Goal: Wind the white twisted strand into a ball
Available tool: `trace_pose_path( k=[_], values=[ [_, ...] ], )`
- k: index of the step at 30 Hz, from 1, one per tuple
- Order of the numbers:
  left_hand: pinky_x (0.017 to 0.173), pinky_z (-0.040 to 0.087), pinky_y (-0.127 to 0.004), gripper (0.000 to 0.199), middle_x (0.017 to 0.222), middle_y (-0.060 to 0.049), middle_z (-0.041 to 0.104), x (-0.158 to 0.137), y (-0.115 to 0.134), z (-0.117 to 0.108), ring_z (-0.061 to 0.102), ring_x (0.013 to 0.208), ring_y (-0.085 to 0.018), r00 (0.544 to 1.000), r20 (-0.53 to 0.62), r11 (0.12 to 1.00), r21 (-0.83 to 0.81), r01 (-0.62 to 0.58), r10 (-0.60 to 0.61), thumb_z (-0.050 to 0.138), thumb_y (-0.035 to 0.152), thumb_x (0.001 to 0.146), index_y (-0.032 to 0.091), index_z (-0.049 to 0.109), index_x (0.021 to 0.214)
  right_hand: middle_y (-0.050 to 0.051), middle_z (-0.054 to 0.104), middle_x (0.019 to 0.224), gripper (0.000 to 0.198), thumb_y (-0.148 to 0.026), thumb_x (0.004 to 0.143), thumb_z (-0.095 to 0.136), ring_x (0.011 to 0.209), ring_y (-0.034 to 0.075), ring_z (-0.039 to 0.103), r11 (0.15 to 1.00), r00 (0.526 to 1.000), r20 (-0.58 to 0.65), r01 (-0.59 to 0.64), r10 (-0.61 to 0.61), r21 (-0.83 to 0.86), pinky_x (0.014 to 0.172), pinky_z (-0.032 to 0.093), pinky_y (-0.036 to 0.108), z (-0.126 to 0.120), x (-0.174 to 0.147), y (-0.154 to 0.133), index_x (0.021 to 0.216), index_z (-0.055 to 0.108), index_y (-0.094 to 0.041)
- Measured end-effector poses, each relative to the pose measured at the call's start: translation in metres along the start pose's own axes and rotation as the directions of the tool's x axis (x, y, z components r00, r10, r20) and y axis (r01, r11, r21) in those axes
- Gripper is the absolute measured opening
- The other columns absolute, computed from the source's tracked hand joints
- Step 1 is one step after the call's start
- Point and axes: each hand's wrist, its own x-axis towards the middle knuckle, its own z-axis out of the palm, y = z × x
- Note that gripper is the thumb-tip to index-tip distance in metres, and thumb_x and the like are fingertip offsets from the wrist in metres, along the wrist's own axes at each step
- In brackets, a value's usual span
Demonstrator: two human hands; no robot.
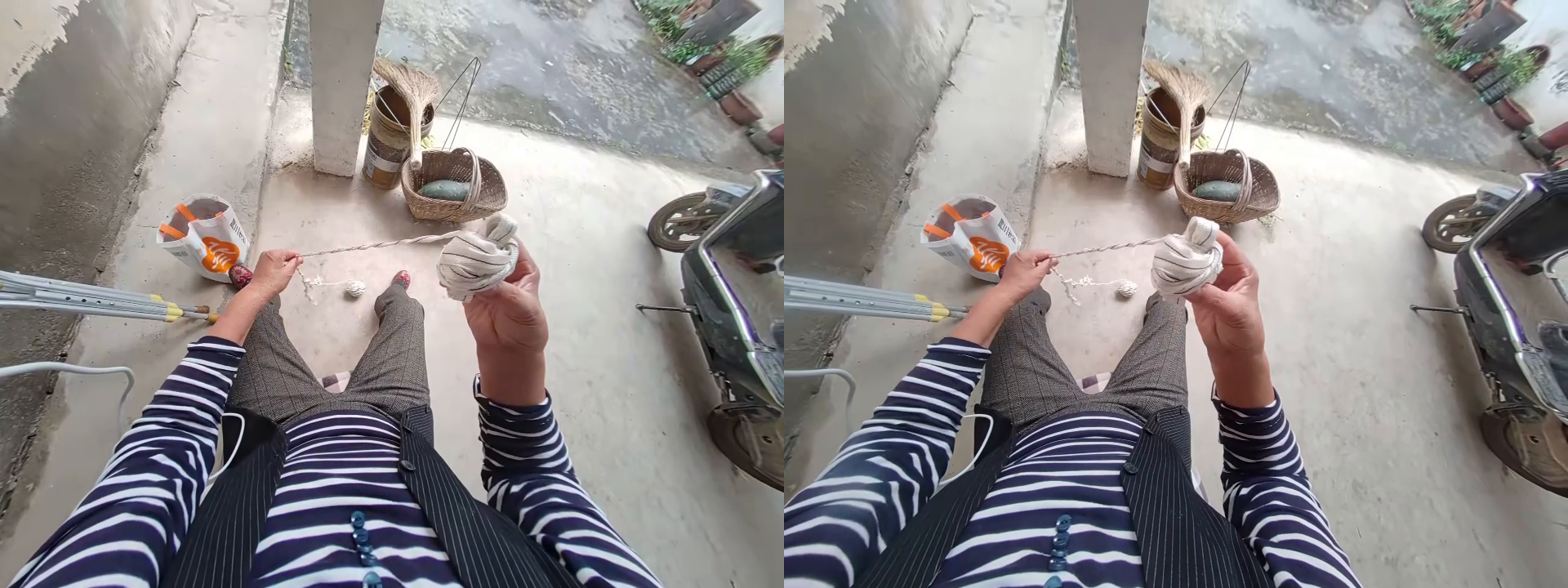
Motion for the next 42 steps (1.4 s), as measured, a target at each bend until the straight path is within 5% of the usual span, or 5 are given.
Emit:
trace_pose_path(
  k=[12,17,20,31,42],
  values=[
    [0.086,0.049,-0.031,0.033,0.106,-0.012,0.078,-0.003,-0.039,0.024,0.069,0.102,-0.028,0.963,-0.016,0.932,0.250,0.264,-0.269,0.062,0.023,0.082,0.016,0.078,0.110,0.004,0.073,0.122,0.058,-0.037,0.066,0.094,0.112,0.026,0.071,0.997,0.999,-0.036,-0.013,0.016,0.070,0.096,0.062,0.045,0.013,0.006,-0.003,0.119,0.072,-0.032],
    [0.102,0.051,-0.037,0.066,0.128,-0.013,0.072,-0.022,0.031,0.059,0.067,0.115,-0.026,0.956,0.245,0.929,-0.364,-0.063,0.161,0.074,0.037,0.075,0.015,0.064,0.137,0.001,0.075,0.108,0.051,-0.029,0.060,0.093,0.094,0.020,0.071,0.970,0.974,0.041,-0.225,0.222,0.094,0.085,0.062,0.037,0.047,0.006,0.032,0.107,0.073,-0.026],
    [0.095,0.052,-0.035,0.042,0.103,-0.012,0.077,-0.038,0.066,0.064,0.070,0.099,-0.023,0.888,0.305,0.812,-0.571,-0.119,0.345,0.066,0.049,0.086,0.012,0.076,0.105,0.001,0.074,0.103,0.050,-0.026,0.059,0.090,0.089,0.019,0.068,0.946,0.950,0.050,-0.311,0.308,0.087,0.081,0.060,0.035,0.056,0.006,0.045,0.106,0.072,-0.023],
    [0.061,0.045,-0.021,0.034,0.062,-0.001,0.068,-0.086,0.084,0.013,0.060,0.060,-0.012,0.883,0.362,0.947,-0.232,-0.224,0.298,0.061,0.041,0.092,0.015,0.075,0.076,0.005,0.071,0.102,0.039,-0.011,0.065,0.070,0.093,0.022,0.062,0.835,0.992,-0.066,-0.122,0.103,-0.536,0.082,0.052,0.036,0.040,0.008,0.098,0.103,0.068,-0.021],
    [0.114,0.042,-0.047,0.026,0.083,-0.004,0.077,-0.051,0.108,0.007,0.071,0.081,-0.018,0.704,0.230,0.649,0.275,-0.709,0.672,0.054,0.027,0.099,0.021,0.077,0.087,0.006,0.070,0.098,0.038,-0.002,0.067,0.067,0.096,0.024,0.060,0.755,0.902,0.410,0.171,0.139,-0.633,0.086,0.049,0.036,0.051,-0.012,0.100,0.101,0.064,-0.020]
  ],
)
